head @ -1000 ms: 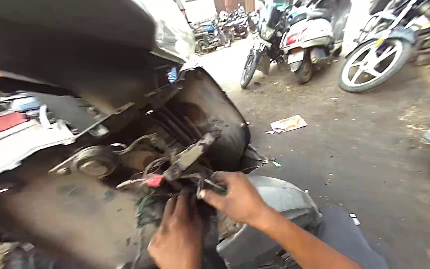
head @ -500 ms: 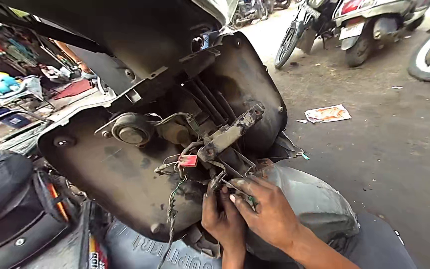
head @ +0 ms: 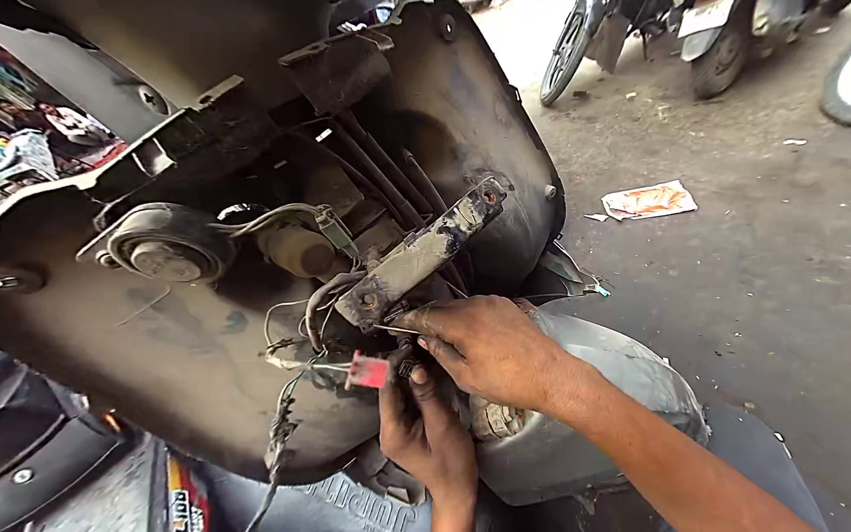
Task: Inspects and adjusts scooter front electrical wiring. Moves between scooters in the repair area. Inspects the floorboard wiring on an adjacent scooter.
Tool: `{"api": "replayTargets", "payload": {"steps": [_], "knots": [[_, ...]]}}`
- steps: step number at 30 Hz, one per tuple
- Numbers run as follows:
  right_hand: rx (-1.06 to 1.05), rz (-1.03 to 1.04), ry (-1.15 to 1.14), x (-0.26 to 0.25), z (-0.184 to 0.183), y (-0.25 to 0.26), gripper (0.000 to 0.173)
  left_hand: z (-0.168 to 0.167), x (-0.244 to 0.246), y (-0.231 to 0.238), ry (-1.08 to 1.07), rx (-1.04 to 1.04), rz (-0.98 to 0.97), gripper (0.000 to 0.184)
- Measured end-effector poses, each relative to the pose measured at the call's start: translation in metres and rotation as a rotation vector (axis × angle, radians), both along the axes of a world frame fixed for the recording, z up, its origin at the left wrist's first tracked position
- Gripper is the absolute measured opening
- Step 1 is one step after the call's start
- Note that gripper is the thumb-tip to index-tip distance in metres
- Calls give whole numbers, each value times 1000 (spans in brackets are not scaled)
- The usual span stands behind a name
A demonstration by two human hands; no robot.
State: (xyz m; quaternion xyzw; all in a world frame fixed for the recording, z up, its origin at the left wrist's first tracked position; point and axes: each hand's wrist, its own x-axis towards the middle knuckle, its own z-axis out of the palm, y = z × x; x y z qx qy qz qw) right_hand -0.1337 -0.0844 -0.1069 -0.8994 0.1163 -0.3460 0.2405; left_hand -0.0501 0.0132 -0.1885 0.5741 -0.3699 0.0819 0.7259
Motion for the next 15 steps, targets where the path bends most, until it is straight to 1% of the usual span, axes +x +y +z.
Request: {"api": "replayTargets", "payload": {"steps": [4,5,7,9,13,15], "knots": [[22,9,2,-1,1,-2,22,3,-4,-4,60,-10,20,29],[24,14,23,-2,1,-3,20,3,-4,-5,39,-7,42,27],[20,-13,76,-4,1,-2,25,3,-2,-8,-36,0,94,24],[-6,-99,120,-5,-2,2,32,2,-1,-10,-96,36,146,29],[-48,-241,55,-1,-10,8,22,-8,-1,-11,-176,171,174,40],[12,-250,15,-3,-11,9,18,-12,-3,-7,-188,191,166,41]]}}
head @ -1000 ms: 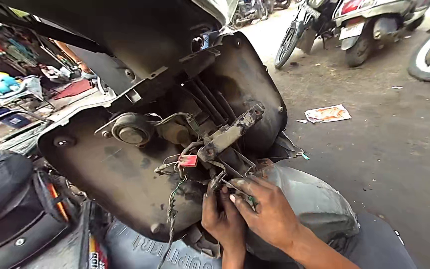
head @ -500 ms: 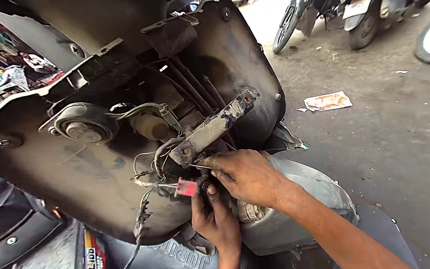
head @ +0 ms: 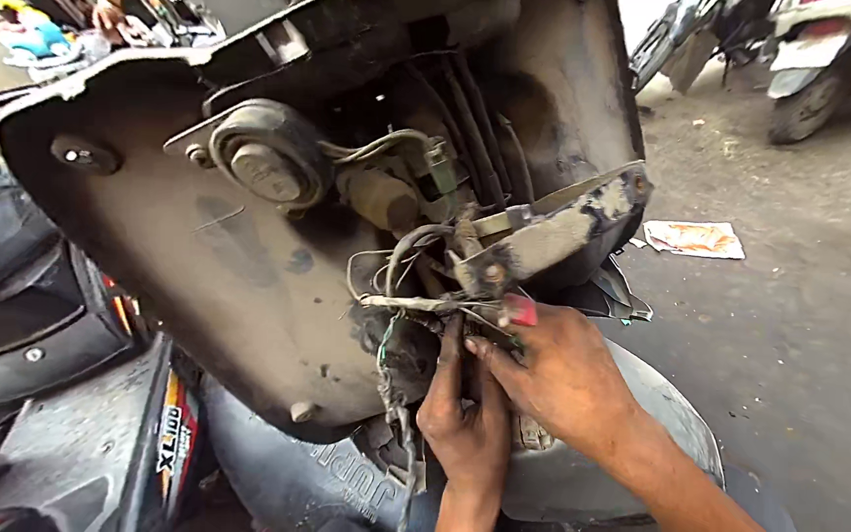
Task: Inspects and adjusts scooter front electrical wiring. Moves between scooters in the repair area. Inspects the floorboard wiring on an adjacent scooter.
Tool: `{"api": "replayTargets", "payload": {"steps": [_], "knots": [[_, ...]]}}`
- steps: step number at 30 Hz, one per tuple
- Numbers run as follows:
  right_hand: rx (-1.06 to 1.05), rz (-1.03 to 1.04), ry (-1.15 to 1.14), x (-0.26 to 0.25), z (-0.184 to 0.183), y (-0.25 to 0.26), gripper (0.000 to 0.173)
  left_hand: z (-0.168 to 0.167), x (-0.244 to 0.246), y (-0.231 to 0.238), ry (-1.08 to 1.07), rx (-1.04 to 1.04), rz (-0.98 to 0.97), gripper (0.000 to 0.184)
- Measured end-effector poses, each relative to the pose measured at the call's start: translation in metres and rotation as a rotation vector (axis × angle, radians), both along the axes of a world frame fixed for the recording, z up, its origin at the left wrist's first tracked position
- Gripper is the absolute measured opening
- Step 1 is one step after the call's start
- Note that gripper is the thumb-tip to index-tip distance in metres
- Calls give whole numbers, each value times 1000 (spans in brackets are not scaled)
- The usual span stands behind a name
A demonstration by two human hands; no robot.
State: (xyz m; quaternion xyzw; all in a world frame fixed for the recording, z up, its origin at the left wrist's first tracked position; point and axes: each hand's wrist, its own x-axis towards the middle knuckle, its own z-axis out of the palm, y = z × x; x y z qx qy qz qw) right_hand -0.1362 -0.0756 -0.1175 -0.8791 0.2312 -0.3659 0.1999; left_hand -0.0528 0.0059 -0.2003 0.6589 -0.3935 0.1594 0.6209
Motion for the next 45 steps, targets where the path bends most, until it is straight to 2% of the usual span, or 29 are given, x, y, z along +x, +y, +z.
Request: {"api": "replayTargets", "payload": {"steps": [2,6,9,11,14,17,21,24,27,33,36,38,41,45], "knots": [[89,5,-31,-4,0,-2,17,-2,-3,5,13,-47,17,38],[171,31,-51,-9,3,-4,13,0,-4,12,125,-123,41,44],[72,-114,87,0,7,7,38,-1,-6,13,144,-112,38,42],[60,-188,155,9,9,8,44,-2,-6,14,186,-138,-17,40],[243,-172,184,8,17,5,26,5,-5,15,271,-148,-72,37],[411,-126,149,1,16,0,14,26,-3,15,304,-102,-42,33],[487,-15,66,-5,12,-7,14,46,3,11,321,25,-27,23],[530,40,15,-4,9,-10,7,44,-1,5,345,-36,50,21],[640,60,36,-2,16,-12,8,43,-2,-4,287,-128,169,22],[775,159,29,-4,25,-21,17,42,-2,-4,349,-171,107,19],[685,181,51,-7,17,-24,13,43,1,1,380,-131,64,20],[528,149,72,-8,13,-19,18,43,1,3,402,-117,35,20],[175,24,133,-5,6,-8,20,44,0,4,451,-140,8,17],[-268,36,230,-4,8,0,17,46,2,8,498,-157,-56,16]]}}
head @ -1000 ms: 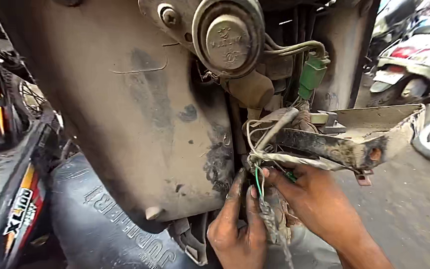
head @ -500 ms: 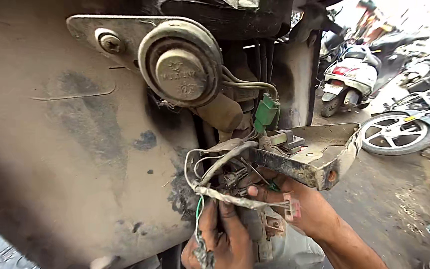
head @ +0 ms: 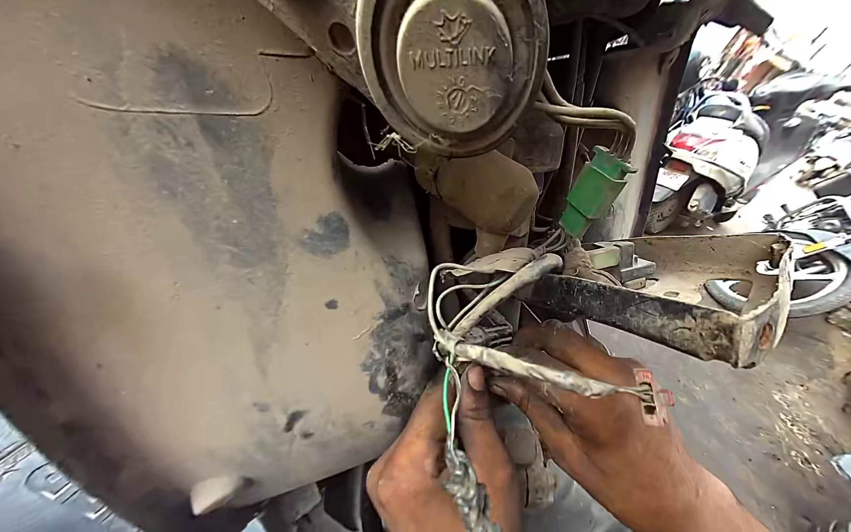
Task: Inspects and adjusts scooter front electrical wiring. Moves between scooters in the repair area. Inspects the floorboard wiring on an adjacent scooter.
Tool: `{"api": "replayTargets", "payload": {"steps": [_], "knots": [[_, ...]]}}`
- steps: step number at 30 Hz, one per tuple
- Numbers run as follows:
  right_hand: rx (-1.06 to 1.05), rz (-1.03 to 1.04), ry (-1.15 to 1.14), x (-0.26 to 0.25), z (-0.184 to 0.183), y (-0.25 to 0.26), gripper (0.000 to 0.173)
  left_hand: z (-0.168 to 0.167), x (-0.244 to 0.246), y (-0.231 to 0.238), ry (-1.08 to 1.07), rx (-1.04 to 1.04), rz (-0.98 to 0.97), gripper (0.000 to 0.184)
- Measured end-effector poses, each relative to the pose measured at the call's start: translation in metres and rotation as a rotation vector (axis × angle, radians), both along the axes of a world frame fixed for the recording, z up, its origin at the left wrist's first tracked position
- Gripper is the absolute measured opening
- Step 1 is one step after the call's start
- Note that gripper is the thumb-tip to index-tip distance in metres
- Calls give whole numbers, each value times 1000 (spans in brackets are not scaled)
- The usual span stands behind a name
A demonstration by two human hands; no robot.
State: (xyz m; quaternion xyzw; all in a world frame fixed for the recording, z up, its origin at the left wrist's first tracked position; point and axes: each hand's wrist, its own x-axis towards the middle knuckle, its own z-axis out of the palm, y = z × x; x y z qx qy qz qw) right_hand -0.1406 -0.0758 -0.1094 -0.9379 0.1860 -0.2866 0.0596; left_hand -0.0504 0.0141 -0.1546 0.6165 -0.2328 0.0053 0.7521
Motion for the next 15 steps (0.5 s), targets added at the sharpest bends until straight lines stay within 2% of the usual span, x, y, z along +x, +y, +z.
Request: {"api": "replayTargets", "payload": {"steps": [2,3,6,10,15], "knots": [[-76,43,36,-2,4,-5,19,-1,0,0,6,-11,-3,15],[-46,59,30,-1,6,-10,19,-1,0,0,12,-14,-6,14],[118,66,39,2,14,-21,21,1,-2,0,21,-13,-2,14],[442,97,71,3,24,-28,15,4,-1,1,31,-34,-24,13],[585,107,77,2,25,-33,13,4,-1,0,27,-69,-32,12]]}}
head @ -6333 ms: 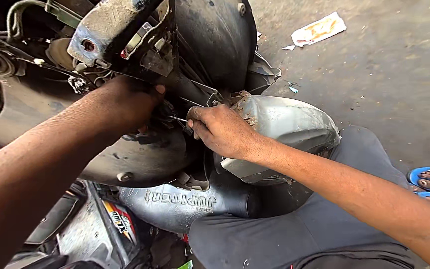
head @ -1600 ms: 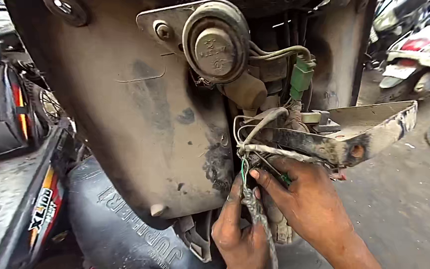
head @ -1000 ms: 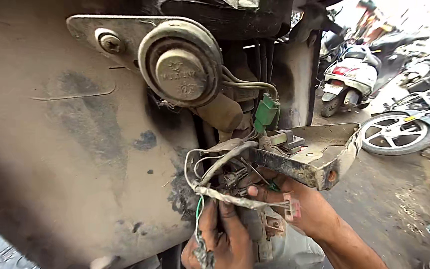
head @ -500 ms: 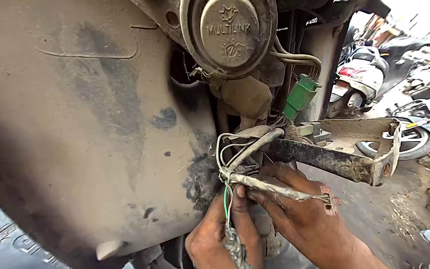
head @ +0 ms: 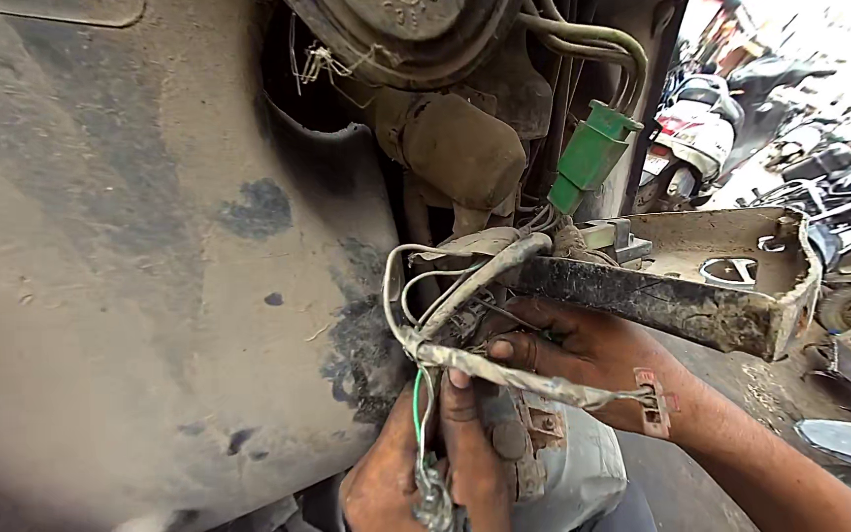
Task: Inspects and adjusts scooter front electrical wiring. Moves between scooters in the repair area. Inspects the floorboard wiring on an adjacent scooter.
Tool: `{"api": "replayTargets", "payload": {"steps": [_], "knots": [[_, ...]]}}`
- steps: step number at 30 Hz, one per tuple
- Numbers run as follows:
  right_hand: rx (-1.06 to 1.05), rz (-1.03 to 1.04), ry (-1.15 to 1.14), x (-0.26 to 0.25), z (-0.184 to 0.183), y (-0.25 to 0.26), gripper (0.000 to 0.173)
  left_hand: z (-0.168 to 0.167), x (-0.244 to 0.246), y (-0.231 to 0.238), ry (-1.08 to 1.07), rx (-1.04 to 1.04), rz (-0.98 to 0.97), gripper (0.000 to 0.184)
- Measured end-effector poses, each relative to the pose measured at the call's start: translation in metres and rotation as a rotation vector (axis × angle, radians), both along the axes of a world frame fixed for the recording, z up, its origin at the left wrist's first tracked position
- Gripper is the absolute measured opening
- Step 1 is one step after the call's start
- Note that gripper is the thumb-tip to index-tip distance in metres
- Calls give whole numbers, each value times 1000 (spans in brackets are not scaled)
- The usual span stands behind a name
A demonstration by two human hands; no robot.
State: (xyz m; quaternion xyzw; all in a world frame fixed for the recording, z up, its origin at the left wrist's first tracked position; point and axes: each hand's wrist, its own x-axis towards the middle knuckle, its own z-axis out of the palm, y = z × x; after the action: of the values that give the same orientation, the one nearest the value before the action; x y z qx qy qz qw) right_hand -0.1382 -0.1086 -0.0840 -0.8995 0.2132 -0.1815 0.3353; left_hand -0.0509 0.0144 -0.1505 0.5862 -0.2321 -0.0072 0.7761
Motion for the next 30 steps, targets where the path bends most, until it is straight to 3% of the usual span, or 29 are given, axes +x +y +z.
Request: {"api": "replayTargets", "payload": {"steps": [22,30], "knots": [[69,68,58,-3,-4,-8,21,-5,5,4,-77,25,-31,18],[-179,141,103,-4,-7,-8,24,-6,5,5,-86,28,-28,19]]}}
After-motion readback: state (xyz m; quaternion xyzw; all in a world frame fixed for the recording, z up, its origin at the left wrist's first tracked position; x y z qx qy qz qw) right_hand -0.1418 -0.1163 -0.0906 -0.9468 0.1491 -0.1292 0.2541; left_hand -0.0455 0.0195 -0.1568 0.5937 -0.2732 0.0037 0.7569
